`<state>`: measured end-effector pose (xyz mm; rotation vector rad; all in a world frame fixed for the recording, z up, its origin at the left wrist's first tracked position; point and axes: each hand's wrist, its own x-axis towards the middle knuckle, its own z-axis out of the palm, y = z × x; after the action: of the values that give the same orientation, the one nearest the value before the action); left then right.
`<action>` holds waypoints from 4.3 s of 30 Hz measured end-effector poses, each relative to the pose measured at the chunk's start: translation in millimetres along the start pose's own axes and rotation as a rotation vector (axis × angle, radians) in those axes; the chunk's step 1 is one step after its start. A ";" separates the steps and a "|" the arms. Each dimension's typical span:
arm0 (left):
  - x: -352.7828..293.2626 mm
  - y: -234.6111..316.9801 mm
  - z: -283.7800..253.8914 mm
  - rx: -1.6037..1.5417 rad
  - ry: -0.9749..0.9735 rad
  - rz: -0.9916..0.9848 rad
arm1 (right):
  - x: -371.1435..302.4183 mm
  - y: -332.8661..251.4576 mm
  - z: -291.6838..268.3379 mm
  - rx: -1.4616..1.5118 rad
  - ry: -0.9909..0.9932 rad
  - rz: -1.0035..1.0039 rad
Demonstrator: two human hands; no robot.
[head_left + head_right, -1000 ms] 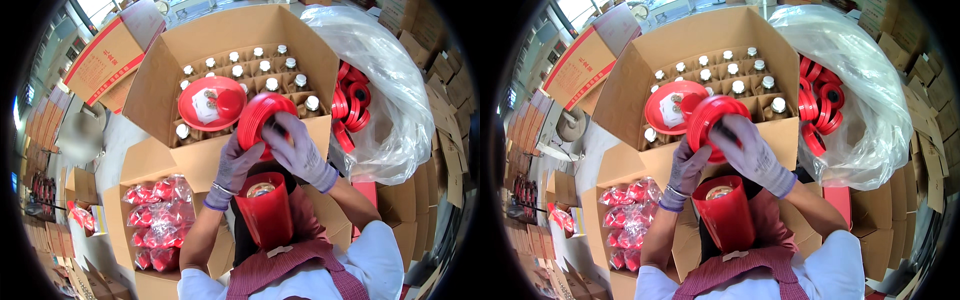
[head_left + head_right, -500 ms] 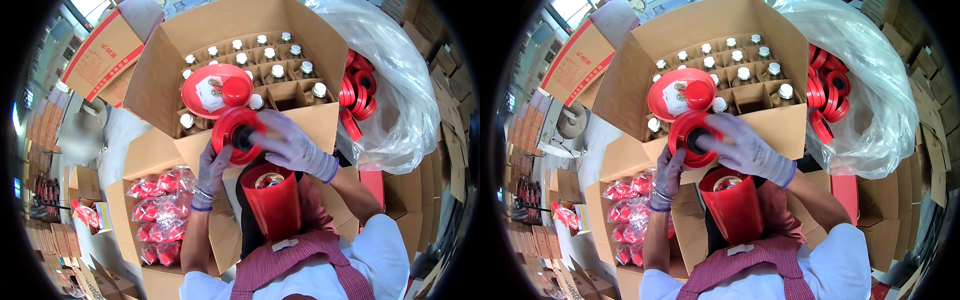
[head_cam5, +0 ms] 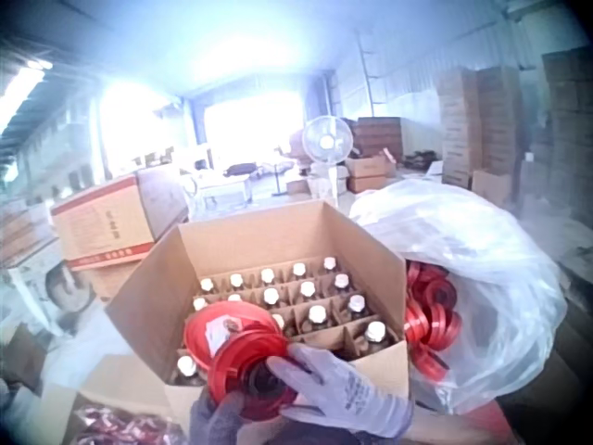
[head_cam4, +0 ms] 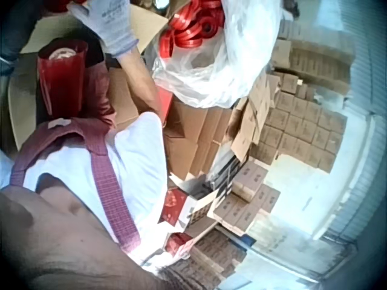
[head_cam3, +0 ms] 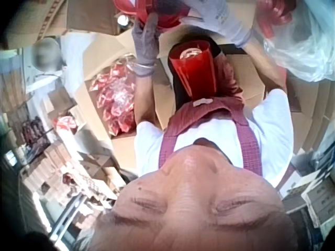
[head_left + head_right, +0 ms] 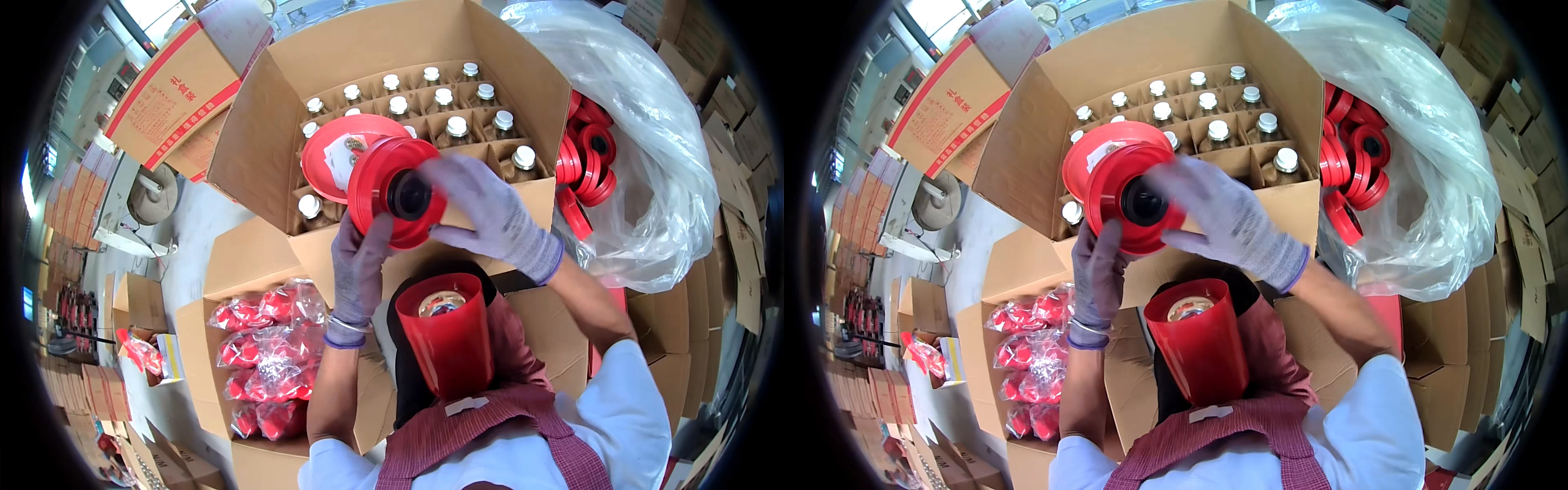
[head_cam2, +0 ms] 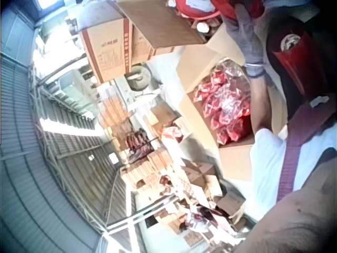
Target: The person assembles red kettles by inserting small glass bottles into the kettle bodies and screwing on red lids. The person then places the assembled kettles into clear plastic bags and arranges them inside a cardboard box.
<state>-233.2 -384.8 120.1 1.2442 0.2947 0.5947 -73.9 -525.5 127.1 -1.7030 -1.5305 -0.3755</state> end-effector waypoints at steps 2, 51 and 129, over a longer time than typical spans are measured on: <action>-3.8 2.3 -7.6 -0.049 -0.107 -0.104 | 11.8 8.1 -2.1 -0.286 0.017 -0.433; -174.8 -176.5 -21.8 0.458 -0.390 -0.379 | -182.1 -21.0 -112.8 0.833 -0.427 1.310; -74.9 -58.9 -41.8 -0.039 0.096 -0.331 | -74.3 2.3 -46.8 0.804 -0.176 0.217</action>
<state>-300.4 -405.9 43.5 1.1008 0.5547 0.3724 -75.2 -610.6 105.3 -1.2419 -1.3307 0.4660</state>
